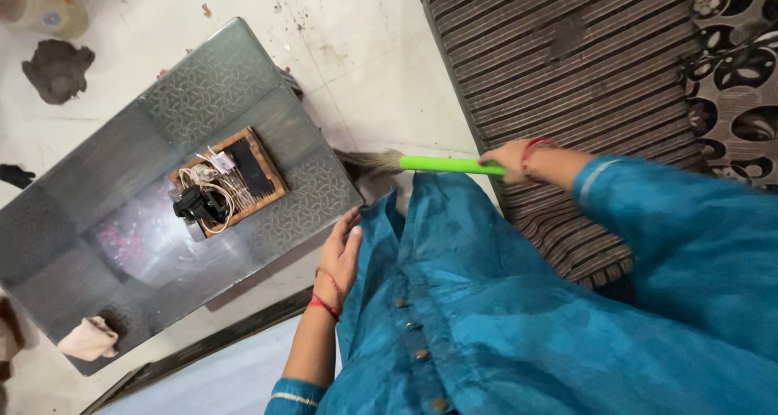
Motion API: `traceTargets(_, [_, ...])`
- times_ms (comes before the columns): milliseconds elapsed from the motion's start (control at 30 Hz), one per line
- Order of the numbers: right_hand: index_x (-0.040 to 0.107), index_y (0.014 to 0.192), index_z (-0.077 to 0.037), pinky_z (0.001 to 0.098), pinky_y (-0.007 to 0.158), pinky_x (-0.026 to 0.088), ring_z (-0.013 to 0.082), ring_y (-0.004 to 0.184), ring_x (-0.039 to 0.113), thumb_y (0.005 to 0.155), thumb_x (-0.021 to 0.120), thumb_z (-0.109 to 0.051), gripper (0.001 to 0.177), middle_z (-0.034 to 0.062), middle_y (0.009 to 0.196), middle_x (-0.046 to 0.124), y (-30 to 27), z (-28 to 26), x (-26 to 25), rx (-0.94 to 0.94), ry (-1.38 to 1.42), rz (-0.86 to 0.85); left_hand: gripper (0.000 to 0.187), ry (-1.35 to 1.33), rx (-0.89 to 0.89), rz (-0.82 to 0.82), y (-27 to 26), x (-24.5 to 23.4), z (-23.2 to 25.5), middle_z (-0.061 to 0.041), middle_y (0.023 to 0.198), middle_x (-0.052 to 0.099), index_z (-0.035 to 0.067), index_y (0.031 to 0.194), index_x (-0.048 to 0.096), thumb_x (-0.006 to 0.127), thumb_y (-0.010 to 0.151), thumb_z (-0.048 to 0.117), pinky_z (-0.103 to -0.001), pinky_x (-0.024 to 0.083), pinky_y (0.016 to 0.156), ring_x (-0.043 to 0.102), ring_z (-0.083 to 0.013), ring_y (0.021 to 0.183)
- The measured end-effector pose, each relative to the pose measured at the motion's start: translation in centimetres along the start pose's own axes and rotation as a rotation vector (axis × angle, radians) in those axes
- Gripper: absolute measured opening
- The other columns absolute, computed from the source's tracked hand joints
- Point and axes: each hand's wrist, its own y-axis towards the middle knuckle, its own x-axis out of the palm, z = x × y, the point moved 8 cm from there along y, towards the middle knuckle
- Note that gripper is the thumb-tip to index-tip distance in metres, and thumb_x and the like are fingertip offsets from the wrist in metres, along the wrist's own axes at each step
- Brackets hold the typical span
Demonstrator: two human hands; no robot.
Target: The person sweeps the floor with a broom, moving debris and dust from under a table and around a bed.
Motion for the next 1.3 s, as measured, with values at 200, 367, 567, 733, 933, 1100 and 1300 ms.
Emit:
traceTargets(200, [0.058, 0.144, -0.030, 0.0484, 0.100, 0.054, 0.0368, 0.118, 0.066, 0.080, 0.066, -0.012, 0.067, 0.0188, 0.128, 0.068, 4.8, -0.8, 0.2, 0.190, 0.148, 0.153, 0.049, -0.027, -0.039, 0.047, -1.5, -1.7, 0.2, -0.020, 0.147, 0.058, 0.000, 0.148, 0.048, 0.050, 0.105, 0.023, -0.036, 0.042, 0.113, 0.054, -0.0271, 0.139])
traceTargets(367, [0.058, 0.144, -0.024, 0.0484, 0.097, 0.055, 0.0393, 0.111, 0.068, 0.078, 0.069, -0.017, 0.067, 0.0231, 0.120, 0.070, 2.6, -1.2, -1.0, 0.099, 0.281, 0.325, 0.049, -0.054, -0.047, 0.020, -0.3, -1.4, -1.2, -0.020, 0.145, 0.059, 0.000, 0.148, 0.047, 0.051, 0.104, 0.022, -0.035, 0.042, 0.113, 0.056, -0.0269, 0.136])
traceTargets(567, [0.054, 0.146, -0.029, 0.0469, 0.095, 0.058, 0.0372, 0.104, 0.072, 0.077, 0.069, -0.018, 0.071, 0.0198, 0.109, 0.075, -1.2, -1.5, -2.0, 0.051, 0.211, 0.195, 0.050, -0.163, 0.009, -0.023, 2.1, 0.2, -1.3, -0.020, 0.145, 0.059, 0.000, 0.149, 0.046, 0.051, 0.104, 0.020, -0.034, 0.042, 0.113, 0.055, -0.0254, 0.137])
traceTargets(733, [0.056, 0.144, -0.030, 0.0459, 0.099, 0.055, 0.0363, 0.113, 0.068, 0.077, 0.071, -0.015, 0.070, 0.0180, 0.122, 0.070, 5.8, -6.3, -2.7, -0.007, -0.032, 0.057, 0.050, -0.115, -0.045, -0.003, 1.7, -1.0, -1.4, -0.020, 0.141, 0.063, 0.003, 0.149, 0.048, 0.052, 0.103, 0.022, -0.034, 0.045, 0.111, 0.059, -0.0255, 0.133])
traceTargets(933, [0.064, 0.139, -0.024, 0.0460, 0.102, 0.054, 0.0352, 0.118, 0.067, 0.081, 0.069, -0.015, 0.058, 0.0176, 0.128, 0.068, 10.5, -11.4, -6.6, 0.157, 0.246, 0.234, 0.049, -0.101, -0.019, 0.043, 0.4, -3.0, -1.8, -0.020, 0.145, 0.060, 0.002, 0.149, 0.048, 0.052, 0.104, 0.023, -0.034, 0.042, 0.112, 0.056, -0.0246, 0.137])
traceTargets(1100, [0.062, 0.140, -0.016, 0.0441, 0.103, 0.053, 0.0353, 0.117, 0.067, 0.079, 0.073, -0.021, 0.063, 0.0207, 0.125, 0.069, 8.0, -11.4, -9.0, 0.189, 0.331, 0.320, 0.050, -0.165, -0.019, 0.048, 0.7, -2.3, -1.7, -0.019, 0.143, 0.061, 0.003, 0.149, 0.048, 0.052, 0.103, 0.024, -0.034, 0.045, 0.110, 0.058, -0.0243, 0.134])
traceTargets(1300, [0.062, 0.143, -0.019, 0.0458, 0.100, 0.053, 0.0372, 0.114, 0.068, 0.077, 0.070, -0.019, 0.066, 0.0202, 0.124, 0.070, 2.2, -3.2, -11.1, 0.065, 0.246, 0.514, 0.049, -0.133, 0.022, 0.153, 0.5, -2.2, -1.0, -0.018, 0.139, 0.065, 0.003, 0.147, 0.050, 0.051, 0.103, 0.025, -0.034, 0.046, 0.109, 0.060, -0.0240, 0.131])
